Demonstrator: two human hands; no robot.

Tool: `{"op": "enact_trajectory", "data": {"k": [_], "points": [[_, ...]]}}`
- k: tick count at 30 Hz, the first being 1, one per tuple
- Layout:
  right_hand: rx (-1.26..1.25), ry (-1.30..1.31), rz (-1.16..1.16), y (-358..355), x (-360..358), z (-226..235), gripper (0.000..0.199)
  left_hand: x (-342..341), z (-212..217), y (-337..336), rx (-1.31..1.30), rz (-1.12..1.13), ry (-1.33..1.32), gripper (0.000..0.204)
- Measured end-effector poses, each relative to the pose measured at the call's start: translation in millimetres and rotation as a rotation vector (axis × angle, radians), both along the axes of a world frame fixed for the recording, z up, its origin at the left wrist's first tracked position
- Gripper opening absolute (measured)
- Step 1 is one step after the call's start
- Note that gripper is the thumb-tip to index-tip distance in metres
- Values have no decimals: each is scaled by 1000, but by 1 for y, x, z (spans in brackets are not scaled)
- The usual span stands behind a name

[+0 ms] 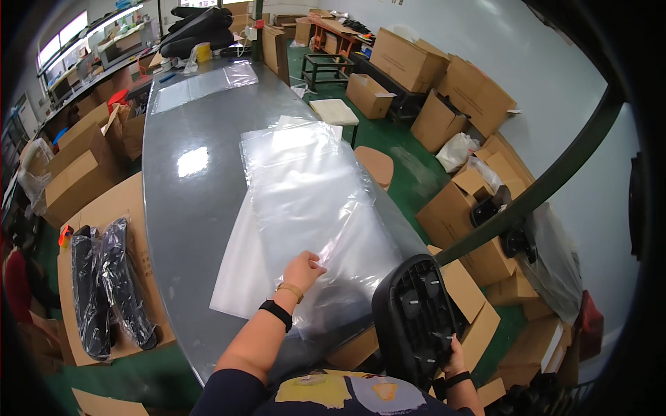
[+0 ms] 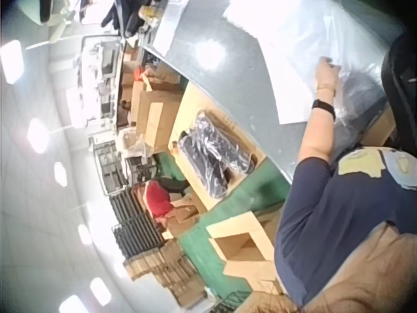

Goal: The person repeatedly picks up black bicycle seats, wraps each in a clear plastic bag, and places the wrapped units into a cardboard box. The process is repeated multiple times with consistent handling of the seats and bags.

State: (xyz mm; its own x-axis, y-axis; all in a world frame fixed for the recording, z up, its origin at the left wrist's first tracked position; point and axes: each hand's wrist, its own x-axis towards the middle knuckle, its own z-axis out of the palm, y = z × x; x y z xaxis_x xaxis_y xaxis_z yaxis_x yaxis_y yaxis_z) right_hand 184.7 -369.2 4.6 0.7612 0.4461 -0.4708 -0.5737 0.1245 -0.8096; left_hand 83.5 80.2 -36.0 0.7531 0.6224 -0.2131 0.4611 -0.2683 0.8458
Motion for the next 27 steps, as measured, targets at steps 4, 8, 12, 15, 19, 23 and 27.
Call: {"op": "enact_trajectory", "data": {"k": [4,8,12,15,19,23,27], "points": [[-8,80,60,49,-7,33,47,-15,4,19,-91,39,-63,30],[-44,121,158,59,17,0,49,-47,11,53,-572,336,-331,21],[-131,-66,378,123,27,5,46,-128,14,104,-757,634,-641,9],[-259,-72,588,184,14,41,51,-204,19,126,-705,872,-809,7],[-403,-96,822,246,9,37,58,-320,31,127,-678,1035,-1046,5],[-493,-228,998,311,-17,45,61,-462,40,106,-622,1098,-1428,11],[-591,-319,1090,357,-45,45,61,-526,88,27,-298,1381,-1555,12]]}}
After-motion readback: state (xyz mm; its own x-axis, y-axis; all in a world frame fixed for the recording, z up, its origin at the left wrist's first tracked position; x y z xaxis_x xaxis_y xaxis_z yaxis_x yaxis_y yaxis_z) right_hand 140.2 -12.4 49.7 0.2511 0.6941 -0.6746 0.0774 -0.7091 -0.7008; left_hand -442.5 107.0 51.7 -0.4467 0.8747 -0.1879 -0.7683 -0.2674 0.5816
